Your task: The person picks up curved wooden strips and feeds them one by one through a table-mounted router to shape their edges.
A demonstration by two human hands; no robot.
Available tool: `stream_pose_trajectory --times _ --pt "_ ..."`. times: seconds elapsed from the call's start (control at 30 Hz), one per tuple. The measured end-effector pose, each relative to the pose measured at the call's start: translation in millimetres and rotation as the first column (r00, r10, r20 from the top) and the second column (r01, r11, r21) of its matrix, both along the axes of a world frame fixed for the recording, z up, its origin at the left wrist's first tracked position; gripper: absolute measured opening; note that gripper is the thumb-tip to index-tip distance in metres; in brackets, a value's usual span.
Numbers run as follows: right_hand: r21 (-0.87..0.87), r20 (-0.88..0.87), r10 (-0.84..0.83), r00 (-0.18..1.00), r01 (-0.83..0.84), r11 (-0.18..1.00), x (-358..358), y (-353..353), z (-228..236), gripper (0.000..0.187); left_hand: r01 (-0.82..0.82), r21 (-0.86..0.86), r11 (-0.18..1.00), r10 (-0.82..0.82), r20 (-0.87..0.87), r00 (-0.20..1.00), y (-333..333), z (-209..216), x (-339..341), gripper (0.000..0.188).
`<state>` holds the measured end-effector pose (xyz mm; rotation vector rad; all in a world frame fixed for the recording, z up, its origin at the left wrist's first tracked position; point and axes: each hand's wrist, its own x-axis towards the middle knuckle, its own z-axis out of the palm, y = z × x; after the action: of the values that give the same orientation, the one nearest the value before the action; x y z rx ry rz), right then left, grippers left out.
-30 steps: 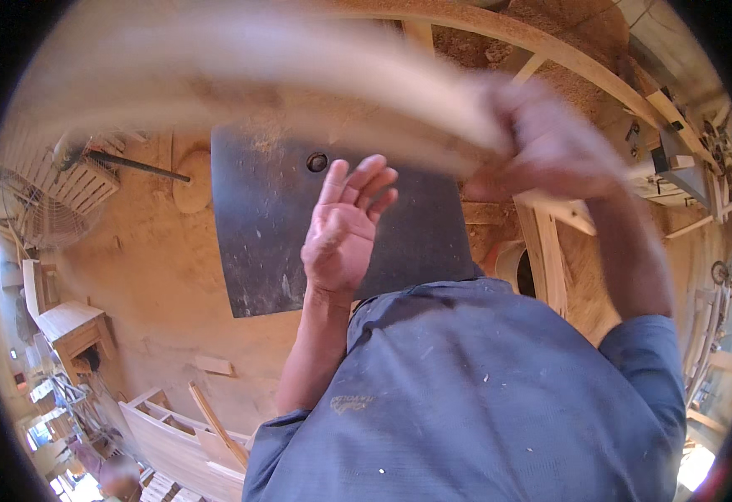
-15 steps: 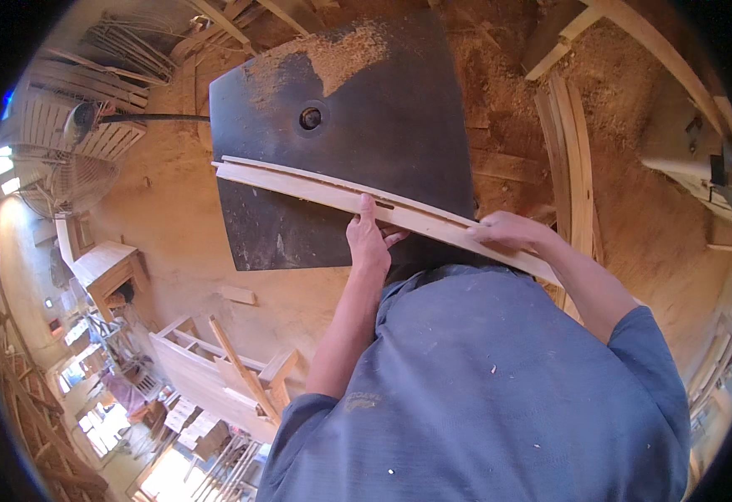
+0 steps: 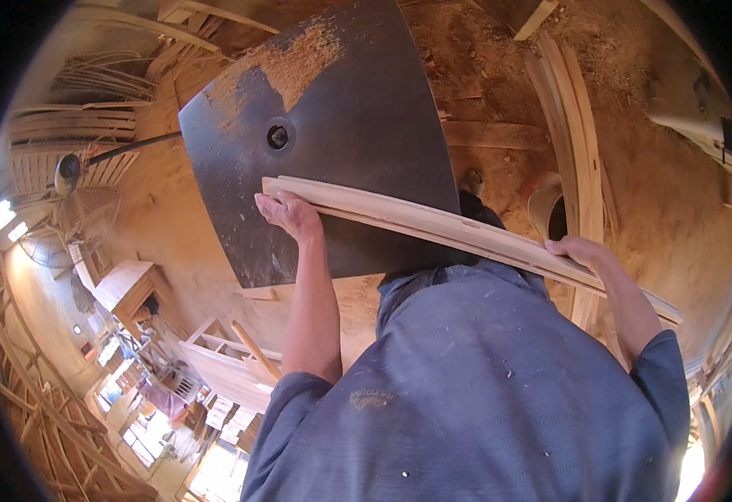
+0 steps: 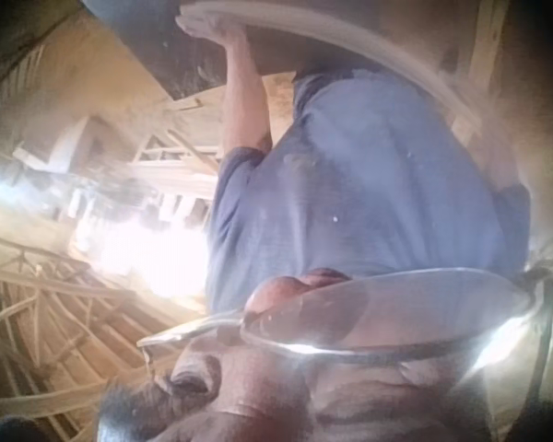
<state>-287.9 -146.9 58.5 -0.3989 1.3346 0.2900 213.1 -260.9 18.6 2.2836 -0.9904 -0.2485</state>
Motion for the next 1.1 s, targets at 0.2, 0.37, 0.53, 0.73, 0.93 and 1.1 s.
stream_pose_trajectory --times 0.2,0.37,0.53,0.73,0.93,1.1 --pt "0.073 -0.023 -0.019 1.000 0.020 0.997 -1 13 -11 0.046 -0.061 -0.083 0.995 0.055 -0.068 0.996 -38 -8 -23 0.048" --pt "-0.645 -0.244 0.345 0.906 -0.417 0.640 2 57 12 0.048 -0.077 -0.078 0.994 0.079 0.018 0.997 -50 -4 -21 0.047" --pt "-0.537 -0.509 0.317 0.800 -0.583 0.610 18 94 6 0.059 -0.036 -0.024 0.999 0.036 0.021 0.999 -69 3 -22 0.047" --pt "-0.612 -0.530 0.206 0.823 -0.539 0.579 43 100 10 0.048 0.040 -0.022 0.999 -0.038 0.086 0.996 -78 -7 -15 0.047" --pt "-0.664 -0.507 0.162 0.846 -0.504 0.552 51 103 8 0.044 0.070 -0.016 0.997 -0.068 0.079 0.995 -83 -6 -14 0.048" --pt "-0.655 -0.516 0.131 0.846 -0.489 0.576 61 107 7 0.042 0.097 0.000 0.995 -0.097 0.093 0.991 -88 -7 -10 0.049"
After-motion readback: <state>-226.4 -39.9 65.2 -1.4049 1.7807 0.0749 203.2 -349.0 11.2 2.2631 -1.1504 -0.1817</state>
